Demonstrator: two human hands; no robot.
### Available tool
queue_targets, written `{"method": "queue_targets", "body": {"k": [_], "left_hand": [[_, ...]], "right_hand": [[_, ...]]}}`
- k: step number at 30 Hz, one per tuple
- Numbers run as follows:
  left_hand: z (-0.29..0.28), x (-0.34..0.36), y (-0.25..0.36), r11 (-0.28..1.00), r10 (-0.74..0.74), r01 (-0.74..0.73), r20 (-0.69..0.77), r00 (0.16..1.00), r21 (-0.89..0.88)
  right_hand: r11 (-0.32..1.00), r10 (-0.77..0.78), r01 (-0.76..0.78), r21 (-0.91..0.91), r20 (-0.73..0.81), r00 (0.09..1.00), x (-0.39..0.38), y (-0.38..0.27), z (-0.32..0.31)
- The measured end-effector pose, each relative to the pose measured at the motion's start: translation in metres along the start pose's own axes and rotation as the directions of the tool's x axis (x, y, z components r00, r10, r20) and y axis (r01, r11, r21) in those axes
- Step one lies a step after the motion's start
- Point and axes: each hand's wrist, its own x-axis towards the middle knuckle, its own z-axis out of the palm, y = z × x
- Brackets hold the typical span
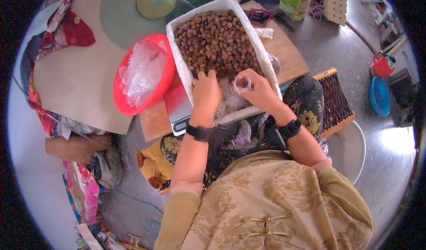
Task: The person is manually sorting and placing small dried fruits into small plastic bags, then weighing the bags on a digital scale.
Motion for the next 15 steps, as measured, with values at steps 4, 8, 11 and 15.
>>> {"method": "queue_targets", "body": {"k": [4,8,11,15], "left_hand": [[0.012,0.004,-0.004,0.97,0.017,-0.027,-0.044,0.999,-0.242],[0.013,0.003,-0.003,0.956,0.048,-0.047,-0.004,0.999,-0.289],[0.014,0.002,-0.002,0.932,0.043,-0.034,0.018,0.999,-0.361],[0.028,0.001,-0.009,0.913,0.097,-0.094,-0.013,0.995,-0.397]], "right_hand": [[0.999,0.047,-0.047,0.027,0.011,0.999,-0.002,-0.002,0.001],[0.999,0.044,-0.045,0.024,0.021,0.999,-0.002,0.002,0.0],[1.0,0.008,-0.008,-0.004,0.008,1.0,-0.001,0.001,0.0],[0.998,0.06,-0.061,0.016,0.026,0.998,-0.001,0.0,0.0]]}}
